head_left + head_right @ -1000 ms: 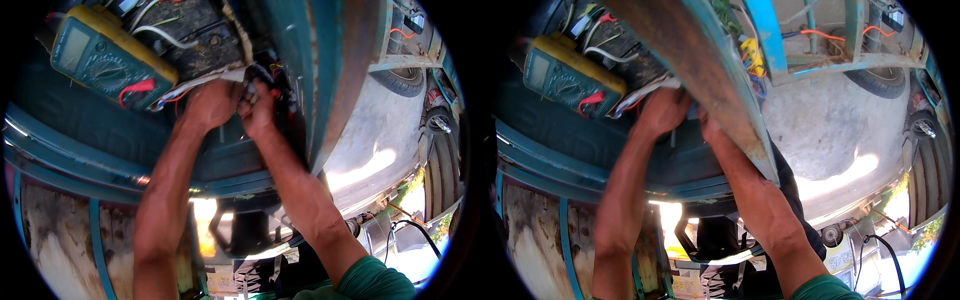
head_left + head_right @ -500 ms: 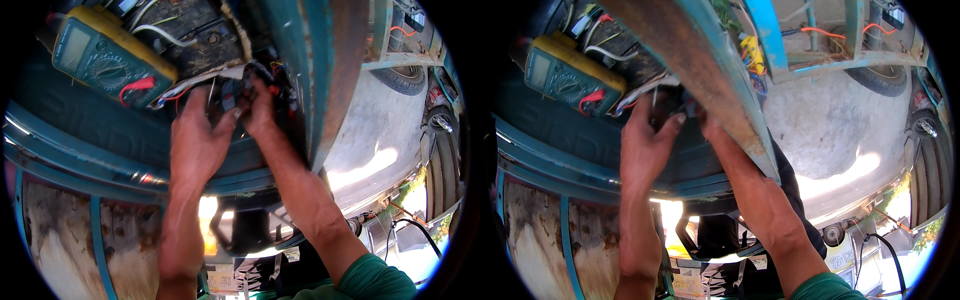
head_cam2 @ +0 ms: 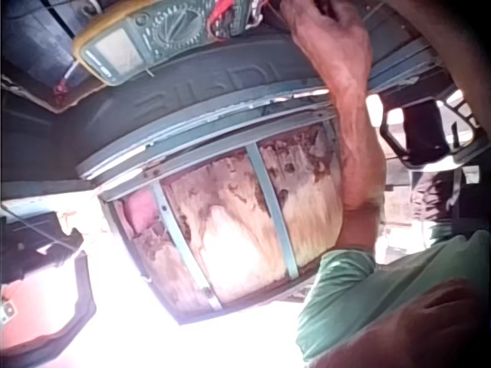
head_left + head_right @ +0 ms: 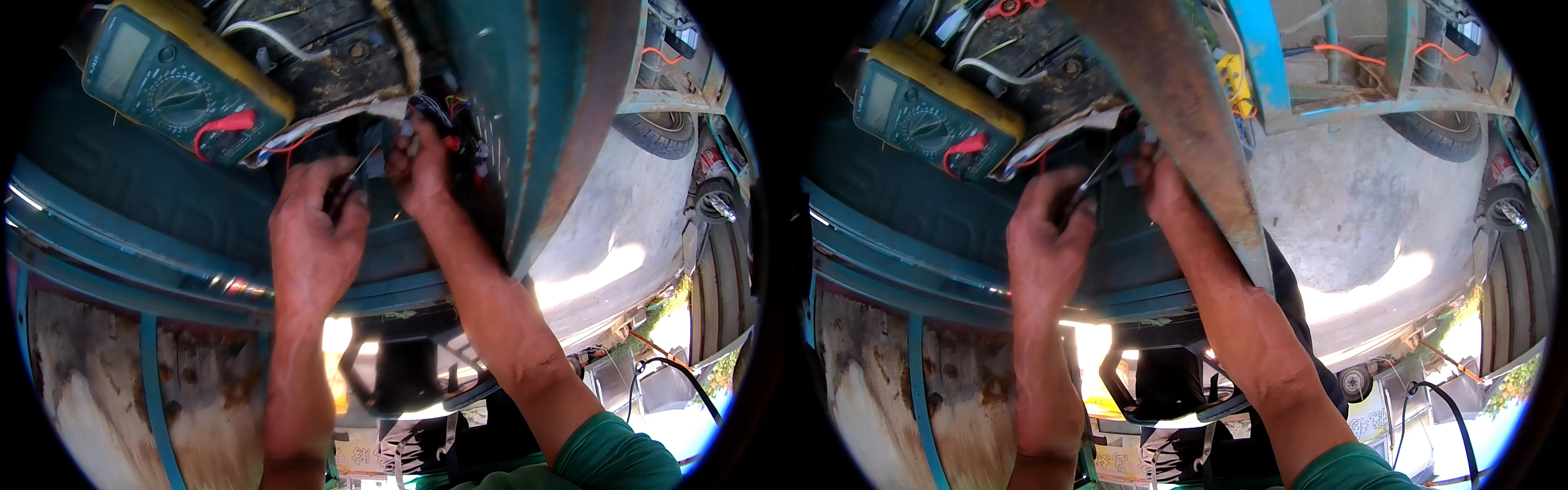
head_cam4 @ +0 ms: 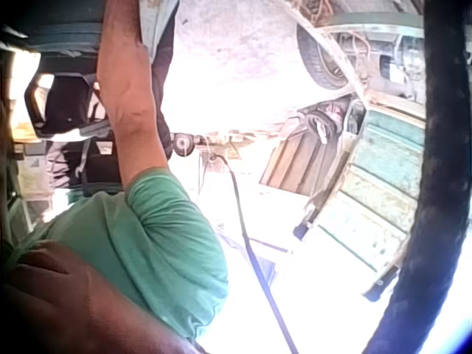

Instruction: The person works on the electrical system of a vehicle, using a multimeter to test connections and a screwdriver to manipulate wires and components. The person is seen stripping wire insulation and adjusting connections within the engine bay.

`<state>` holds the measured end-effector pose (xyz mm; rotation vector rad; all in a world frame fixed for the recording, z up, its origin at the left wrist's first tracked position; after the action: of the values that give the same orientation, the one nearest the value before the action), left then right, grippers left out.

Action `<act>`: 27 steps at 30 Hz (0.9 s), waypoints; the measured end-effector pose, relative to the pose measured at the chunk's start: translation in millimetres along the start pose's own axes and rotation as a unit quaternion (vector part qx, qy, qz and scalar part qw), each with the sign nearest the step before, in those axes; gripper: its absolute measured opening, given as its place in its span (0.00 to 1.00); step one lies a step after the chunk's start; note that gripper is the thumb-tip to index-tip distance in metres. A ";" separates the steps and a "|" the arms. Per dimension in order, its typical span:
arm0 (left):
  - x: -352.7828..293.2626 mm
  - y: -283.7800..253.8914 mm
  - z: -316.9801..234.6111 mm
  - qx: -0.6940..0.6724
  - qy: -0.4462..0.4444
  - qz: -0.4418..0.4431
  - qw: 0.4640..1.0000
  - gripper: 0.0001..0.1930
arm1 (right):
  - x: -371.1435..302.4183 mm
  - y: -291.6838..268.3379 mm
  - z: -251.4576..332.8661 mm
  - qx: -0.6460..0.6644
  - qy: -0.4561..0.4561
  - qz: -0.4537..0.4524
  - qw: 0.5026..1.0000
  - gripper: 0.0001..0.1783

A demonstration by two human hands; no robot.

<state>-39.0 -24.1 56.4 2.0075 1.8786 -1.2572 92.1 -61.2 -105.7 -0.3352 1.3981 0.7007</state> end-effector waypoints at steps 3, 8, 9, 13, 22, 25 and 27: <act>4.6 1.0 0.6 0.017 -0.002 0.006 1.000 0.12 | 5.1 -5.0 -2.6 0.007 -0.003 0.009 1.000 0.14; 17.2 14.2 6.2 0.105 0.079 0.000 0.991 0.12 | 1.8 -1.9 -1.9 0.014 -0.006 -0.002 1.000 0.13; 19.5 15.7 5.2 0.117 0.077 0.005 0.990 0.12 | 0.3 -2.1 0.1 0.017 0.000 0.006 1.000 0.11; 30.6 22.4 7.0 0.145 0.080 0.012 0.986 0.11 | -0.1 -2.5 2.0 0.021 0.032 0.042 0.998 0.10; 38.0 35.4 18.6 0.170 0.074 0.002 0.983 0.10 | 0.2 -0.2 0.1 0.065 0.021 0.047 0.997 0.12; 38.9 37.4 18.0 0.175 0.071 -0.001 0.982 0.11 | 1.4 -1.3 -0.8 0.058 0.021 0.049 0.997 0.13; 39.7 38.1 18.0 0.175 0.072 -0.002 0.982 0.11 | 0.4 -0.5 -1.1 0.054 0.017 0.044 0.997 0.13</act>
<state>-18.9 -12.6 3.3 2.3222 1.8245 -1.5766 91.6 -62.1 -106.4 -0.2019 1.4849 0.6916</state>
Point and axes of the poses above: each hand's wrist, its own x-axis towards the middle knuckle, its own y-axis out of the palm, z = x × y, the point moved 1 cm from there along x, towards the middle knuckle, and after that the axes turned 3 degrees about -x, right-handed, at the moved point
